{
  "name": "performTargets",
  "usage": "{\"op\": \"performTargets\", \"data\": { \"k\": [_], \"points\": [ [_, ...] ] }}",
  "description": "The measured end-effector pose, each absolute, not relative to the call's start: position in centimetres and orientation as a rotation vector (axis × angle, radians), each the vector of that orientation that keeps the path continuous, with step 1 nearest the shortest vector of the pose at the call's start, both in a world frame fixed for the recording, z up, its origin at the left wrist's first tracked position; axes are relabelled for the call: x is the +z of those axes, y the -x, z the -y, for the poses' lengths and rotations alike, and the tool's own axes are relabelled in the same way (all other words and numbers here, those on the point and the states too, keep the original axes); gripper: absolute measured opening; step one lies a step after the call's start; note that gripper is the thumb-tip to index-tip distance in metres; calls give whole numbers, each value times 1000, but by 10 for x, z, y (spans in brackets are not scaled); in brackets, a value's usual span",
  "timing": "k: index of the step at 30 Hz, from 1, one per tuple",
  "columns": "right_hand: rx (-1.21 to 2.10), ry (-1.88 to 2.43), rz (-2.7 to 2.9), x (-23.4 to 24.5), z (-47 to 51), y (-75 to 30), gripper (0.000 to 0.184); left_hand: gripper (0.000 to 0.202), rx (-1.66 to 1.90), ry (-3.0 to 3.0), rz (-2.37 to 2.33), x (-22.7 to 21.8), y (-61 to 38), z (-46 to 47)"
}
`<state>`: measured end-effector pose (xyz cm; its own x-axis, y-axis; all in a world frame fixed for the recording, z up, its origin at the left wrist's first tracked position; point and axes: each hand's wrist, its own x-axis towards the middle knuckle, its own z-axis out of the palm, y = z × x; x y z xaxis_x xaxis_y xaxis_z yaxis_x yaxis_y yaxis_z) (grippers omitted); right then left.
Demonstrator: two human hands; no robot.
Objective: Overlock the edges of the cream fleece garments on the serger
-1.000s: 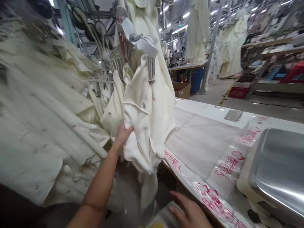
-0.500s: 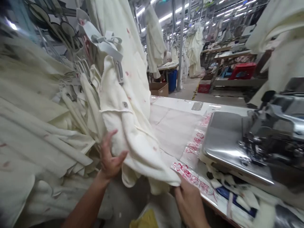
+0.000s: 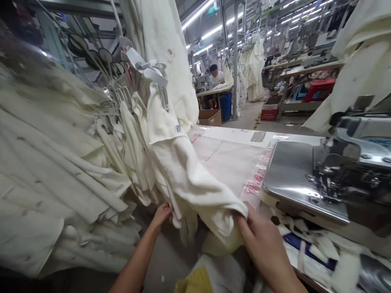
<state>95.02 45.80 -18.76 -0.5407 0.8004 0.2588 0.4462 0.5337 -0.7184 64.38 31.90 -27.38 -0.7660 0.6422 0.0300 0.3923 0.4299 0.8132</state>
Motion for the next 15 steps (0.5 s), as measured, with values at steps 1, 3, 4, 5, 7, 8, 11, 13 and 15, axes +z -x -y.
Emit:
{"op": "performTargets", "data": {
  "k": [1,3,4,5,7,8,11,13,15],
  "points": [
    [813,956,2257,-193,-456,-948,43,24,1177,-906,-2350,-279,-643,-310],
    [772,843,2269,-202,-446,-942,53,21,1080,-943,-2273,-278,-642,-291],
    [765,782,2235,-208,-438,-937,52,19,1054,-968,-2246,-274,-643,-282],
    [809,719,2218,-215,-428,-929,44,17,1034,-995,-2217,-267,-644,-275],
    [1061,602,2265,-236,-401,-906,29,13,1004,-1054,-2143,-248,-652,-268],
    [1248,526,2317,-249,-387,-892,26,12,992,-1081,-2100,-238,-660,-267],
    [1396,404,2232,-284,-353,-853,59,11,965,-1144,-1992,-202,-689,-268],
    [1389,383,2140,-286,-348,-843,44,13,899,-1220,-1962,-171,-710,-268],
    [1376,391,2075,-260,-359,-855,32,16,816,-1388,-2009,-131,-725,-271]
  ]
}}
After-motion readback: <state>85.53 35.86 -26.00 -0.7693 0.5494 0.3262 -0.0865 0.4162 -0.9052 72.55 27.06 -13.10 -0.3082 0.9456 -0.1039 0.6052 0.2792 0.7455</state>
